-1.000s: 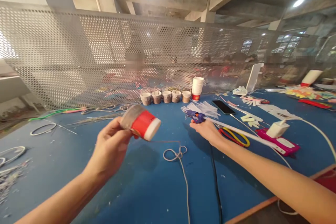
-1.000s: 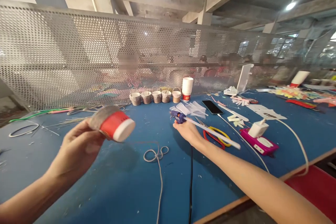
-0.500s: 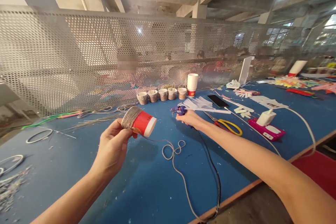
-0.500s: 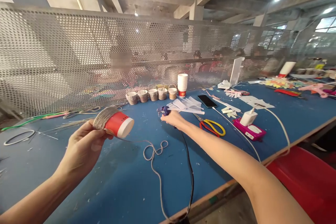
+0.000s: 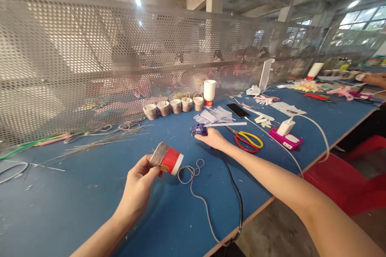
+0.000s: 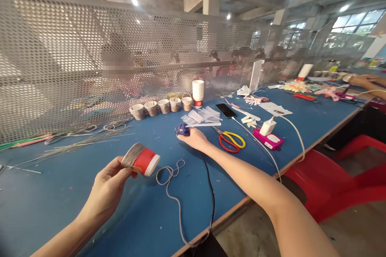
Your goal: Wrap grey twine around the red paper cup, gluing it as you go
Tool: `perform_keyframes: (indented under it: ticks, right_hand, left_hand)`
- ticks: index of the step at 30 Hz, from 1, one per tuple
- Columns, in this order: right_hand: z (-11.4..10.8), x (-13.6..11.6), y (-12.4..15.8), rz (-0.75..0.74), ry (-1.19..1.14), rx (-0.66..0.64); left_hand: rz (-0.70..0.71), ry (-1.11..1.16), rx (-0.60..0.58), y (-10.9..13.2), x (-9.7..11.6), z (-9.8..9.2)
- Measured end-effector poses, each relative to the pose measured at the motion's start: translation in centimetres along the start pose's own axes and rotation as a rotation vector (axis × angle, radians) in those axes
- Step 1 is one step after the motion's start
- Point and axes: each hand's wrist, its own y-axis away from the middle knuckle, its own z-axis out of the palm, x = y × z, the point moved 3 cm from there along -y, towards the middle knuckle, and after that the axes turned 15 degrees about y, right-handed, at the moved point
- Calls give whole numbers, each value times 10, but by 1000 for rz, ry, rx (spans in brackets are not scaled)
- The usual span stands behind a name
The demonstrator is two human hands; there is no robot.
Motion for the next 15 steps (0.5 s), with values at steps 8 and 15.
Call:
perform_keyframes:
  ticks: [8, 15]
  right_hand:
    - [-50, 17, 85, -6, 96, 21]
    - [-51, -55, 87, -389, -30, 0]
  left_hand:
    - [-4, 18, 62, -7, 6, -4]
    - [-89, 33, 95, -19, -2, -3]
